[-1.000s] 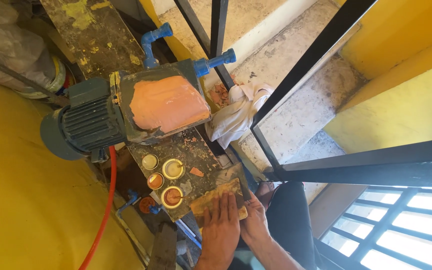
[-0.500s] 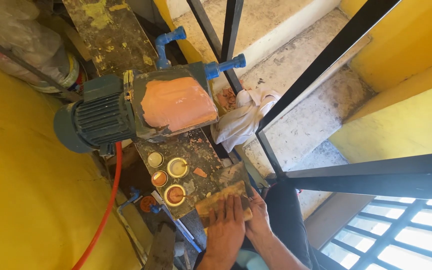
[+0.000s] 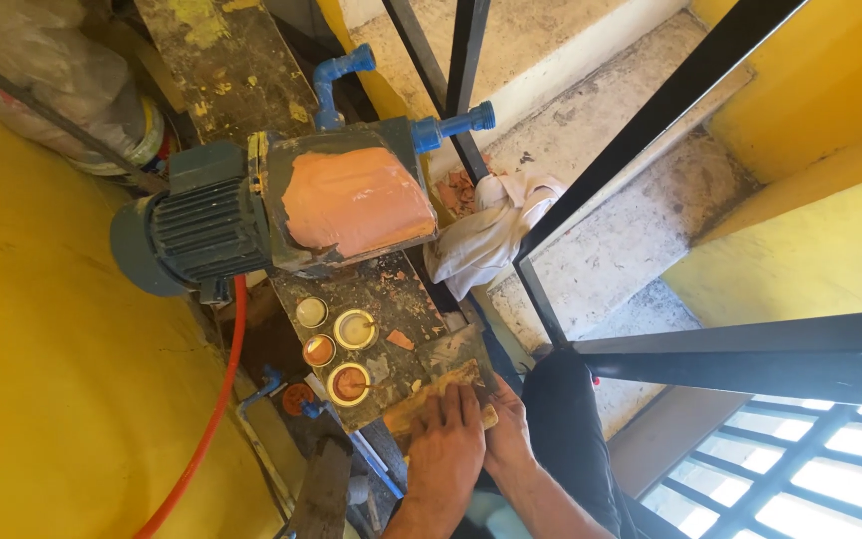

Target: Sanding a motor or pump component with sandpaper.

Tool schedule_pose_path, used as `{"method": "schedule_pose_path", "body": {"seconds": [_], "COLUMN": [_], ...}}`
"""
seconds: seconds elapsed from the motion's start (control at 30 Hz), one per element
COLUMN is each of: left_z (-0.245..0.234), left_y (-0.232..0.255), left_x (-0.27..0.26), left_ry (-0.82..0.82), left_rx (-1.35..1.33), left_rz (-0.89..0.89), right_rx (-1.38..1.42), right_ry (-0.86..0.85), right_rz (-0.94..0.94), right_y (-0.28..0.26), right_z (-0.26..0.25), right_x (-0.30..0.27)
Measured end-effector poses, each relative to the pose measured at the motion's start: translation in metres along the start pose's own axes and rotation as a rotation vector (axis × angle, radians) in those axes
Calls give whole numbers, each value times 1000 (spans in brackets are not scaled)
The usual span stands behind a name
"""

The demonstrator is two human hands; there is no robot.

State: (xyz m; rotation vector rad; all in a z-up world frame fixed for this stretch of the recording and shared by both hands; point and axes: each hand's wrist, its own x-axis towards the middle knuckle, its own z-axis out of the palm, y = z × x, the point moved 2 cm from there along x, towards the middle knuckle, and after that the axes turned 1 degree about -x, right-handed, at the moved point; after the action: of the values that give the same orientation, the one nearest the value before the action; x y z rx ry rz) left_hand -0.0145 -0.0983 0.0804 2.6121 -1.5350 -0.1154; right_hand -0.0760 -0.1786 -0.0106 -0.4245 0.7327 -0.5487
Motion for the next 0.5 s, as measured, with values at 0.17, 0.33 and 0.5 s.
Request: {"method": "schedule_pose_path", "body": {"seconds": [0.17, 0.33, 0.5], "left_z": [-11, 0, -7], "left_y": [0, -1, -2], "left_x": [-3, -15, -13], "left_ry": [25, 17, 25], "left_rx": [36, 15, 26], "left_rz": [20, 20, -10], "right_rx": [1, -60, -39], "right_ry": [16, 11, 34], "right_rz": [9, 37, 67], "right_y": [-2, -4, 0], "right_z": [9, 11, 12], "right_x": [-2, -13, -17]}}
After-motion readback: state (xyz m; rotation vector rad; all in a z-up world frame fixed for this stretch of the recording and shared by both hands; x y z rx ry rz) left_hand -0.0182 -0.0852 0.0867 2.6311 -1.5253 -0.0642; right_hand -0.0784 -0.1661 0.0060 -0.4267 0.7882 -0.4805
